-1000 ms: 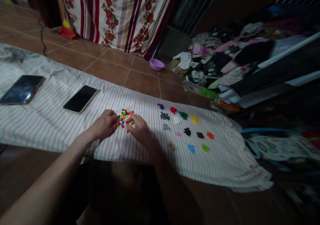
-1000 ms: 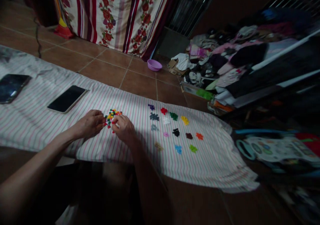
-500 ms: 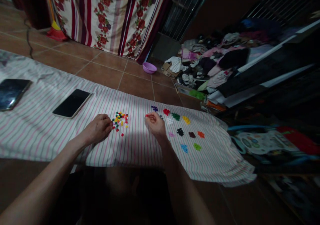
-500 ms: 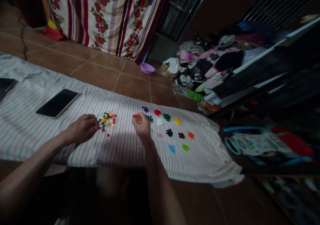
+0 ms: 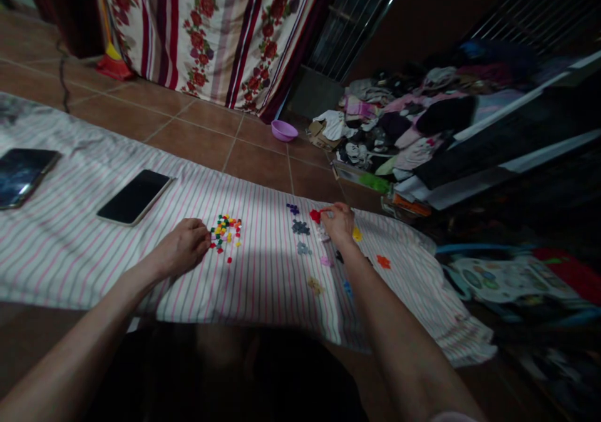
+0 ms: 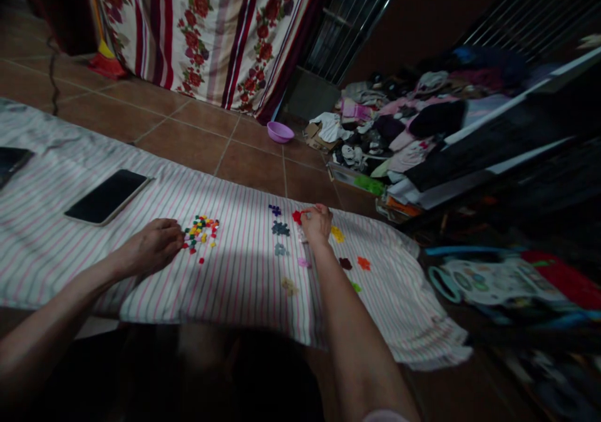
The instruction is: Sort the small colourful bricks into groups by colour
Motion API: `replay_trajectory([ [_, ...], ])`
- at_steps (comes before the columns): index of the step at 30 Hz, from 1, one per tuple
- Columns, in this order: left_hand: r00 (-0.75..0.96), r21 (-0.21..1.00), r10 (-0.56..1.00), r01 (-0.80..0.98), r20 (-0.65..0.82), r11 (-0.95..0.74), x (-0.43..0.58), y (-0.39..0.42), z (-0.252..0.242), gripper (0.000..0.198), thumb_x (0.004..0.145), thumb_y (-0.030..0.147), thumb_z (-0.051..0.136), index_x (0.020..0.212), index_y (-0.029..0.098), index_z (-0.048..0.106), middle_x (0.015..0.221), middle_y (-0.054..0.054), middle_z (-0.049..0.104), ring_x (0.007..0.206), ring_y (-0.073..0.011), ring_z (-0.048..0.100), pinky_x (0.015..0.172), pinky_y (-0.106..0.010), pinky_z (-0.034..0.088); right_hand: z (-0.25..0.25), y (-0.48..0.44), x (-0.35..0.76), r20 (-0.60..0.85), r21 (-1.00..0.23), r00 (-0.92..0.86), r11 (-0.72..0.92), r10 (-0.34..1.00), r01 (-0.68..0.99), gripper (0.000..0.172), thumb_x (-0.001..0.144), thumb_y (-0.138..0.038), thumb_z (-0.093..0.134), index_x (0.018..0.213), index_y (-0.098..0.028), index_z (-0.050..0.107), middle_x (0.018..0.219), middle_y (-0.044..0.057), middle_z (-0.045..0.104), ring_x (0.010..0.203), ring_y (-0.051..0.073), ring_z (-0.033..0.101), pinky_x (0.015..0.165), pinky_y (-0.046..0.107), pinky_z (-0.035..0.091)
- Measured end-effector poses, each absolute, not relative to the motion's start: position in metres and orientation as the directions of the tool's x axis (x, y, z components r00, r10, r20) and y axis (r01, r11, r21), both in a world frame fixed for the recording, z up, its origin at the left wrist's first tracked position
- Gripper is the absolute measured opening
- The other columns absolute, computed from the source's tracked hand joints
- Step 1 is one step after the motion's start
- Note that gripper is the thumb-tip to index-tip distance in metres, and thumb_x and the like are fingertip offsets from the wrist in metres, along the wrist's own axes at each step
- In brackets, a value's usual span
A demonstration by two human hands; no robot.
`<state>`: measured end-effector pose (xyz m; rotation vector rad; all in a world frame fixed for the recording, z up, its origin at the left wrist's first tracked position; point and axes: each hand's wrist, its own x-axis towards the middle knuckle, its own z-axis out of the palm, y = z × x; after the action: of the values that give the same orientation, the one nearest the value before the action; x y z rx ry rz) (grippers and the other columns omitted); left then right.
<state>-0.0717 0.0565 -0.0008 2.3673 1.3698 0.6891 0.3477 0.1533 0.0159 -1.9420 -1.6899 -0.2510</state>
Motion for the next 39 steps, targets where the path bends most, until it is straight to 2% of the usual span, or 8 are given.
replay_trajectory([
  [10,0.408,0.555,0.881,0.687,0.239,-0.469,-0.072,0.054,0.001,0.031,0.091,0.029,0.038,0.075,0.018,0.062,0.086,-0.007,0.062,0.081,-0.0171,0.054,0.078,-0.033,0.047,0.001,0.178,0.343,0.373,-0.136,0.094,-0.045,0.923,0.99,0.016,0.076,-0.02,0.057,0.079,-0.018,0.073,0.122,0.013,0.055,0.113,0.029,0.048,0.099,0.044,0.039],
  [19,0.415,0.54,0.882,0.7,0.225,-0.467,-0.072,0.054,0.002,0.033,0.093,0.032,0.036,0.075,0.018,0.06,0.087,-0.007,0.061,0.084,-0.0179,0.055,0.08,-0.033,0.046,-0.001,0.177,0.34,0.404,-0.2,0.063,0.021,0.912,0.98,0.024,0.074,-0.016,0.052,0.074,-0.021,0.076,0.119,0.012,0.059,0.111,0.03,0.048,0.098,0.045,0.04],
  [24,0.418,0.537,0.883,0.704,0.214,-0.464,-0.073,0.054,0.001,0.033,0.093,0.031,0.035,0.073,0.018,0.059,0.086,-0.008,0.061,0.087,-0.0191,0.055,0.083,-0.034,0.046,0.005,0.174,0.334,0.414,-0.208,0.046,0.045,0.909,0.977,0.027,0.075,-0.014,0.049,0.078,-0.02,0.075,0.118,0.012,0.059,0.11,0.028,0.051,0.1,0.045,0.04],
  [28,0.422,0.521,0.876,0.706,0.235,-0.48,-0.074,0.055,-0.003,0.032,0.092,0.03,0.036,0.074,0.018,0.06,0.085,-0.007,0.061,0.087,-0.0183,0.055,0.085,-0.034,0.046,0.015,0.167,0.317,0.451,-0.294,0.059,0.086,0.891,0.952,0.024,0.075,-0.017,0.051,0.082,-0.019,0.074,0.11,0.012,0.062,0.105,0.026,0.055,0.099,0.045,0.041],
  [32,0.417,0.513,0.88,0.717,0.227,-0.472,-0.074,0.056,0.0,0.027,0.089,0.028,0.041,0.075,0.018,0.062,0.088,-0.007,0.062,0.088,-0.0181,0.056,0.084,-0.034,0.047,0.026,0.145,0.278,0.465,-0.428,0.044,0.18,0.884,0.886,0.023,0.077,-0.022,0.052,0.087,-0.019,0.072,0.095,0.009,0.065,0.089,0.022,0.059,0.088,0.038,0.047],
  [36,0.414,0.514,0.89,0.73,0.192,-0.45,-0.074,0.055,0.007,0.025,0.087,0.028,0.045,0.076,0.017,0.065,0.09,-0.009,0.063,0.089,-0.0195,0.057,0.084,-0.036,0.048,0.033,0.109,0.226,0.406,-0.562,-0.082,0.32,0.91,0.763,0.022,0.08,-0.027,0.052,0.09,-0.021,0.07,0.083,0.004,0.065,0.074,0.018,0.059,0.074,0.031,0.048],
  [39,0.4,0.521,0.9,0.738,0.173,-0.428,-0.074,0.055,0.008,0.025,0.088,0.027,0.045,0.077,0.017,0.065,0.09,-0.009,0.063,0.088,-0.0199,0.057,0.082,-0.035,0.048,0.036,0.082,0.191,0.305,-0.634,-0.227,0.375,0.925,0.676,0.017,0.081,-0.026,0.055,0.088,-0.021,0.069,0.079,0.002,0.065,0.069,0.015,0.058,0.069,0.027,0.047],
])
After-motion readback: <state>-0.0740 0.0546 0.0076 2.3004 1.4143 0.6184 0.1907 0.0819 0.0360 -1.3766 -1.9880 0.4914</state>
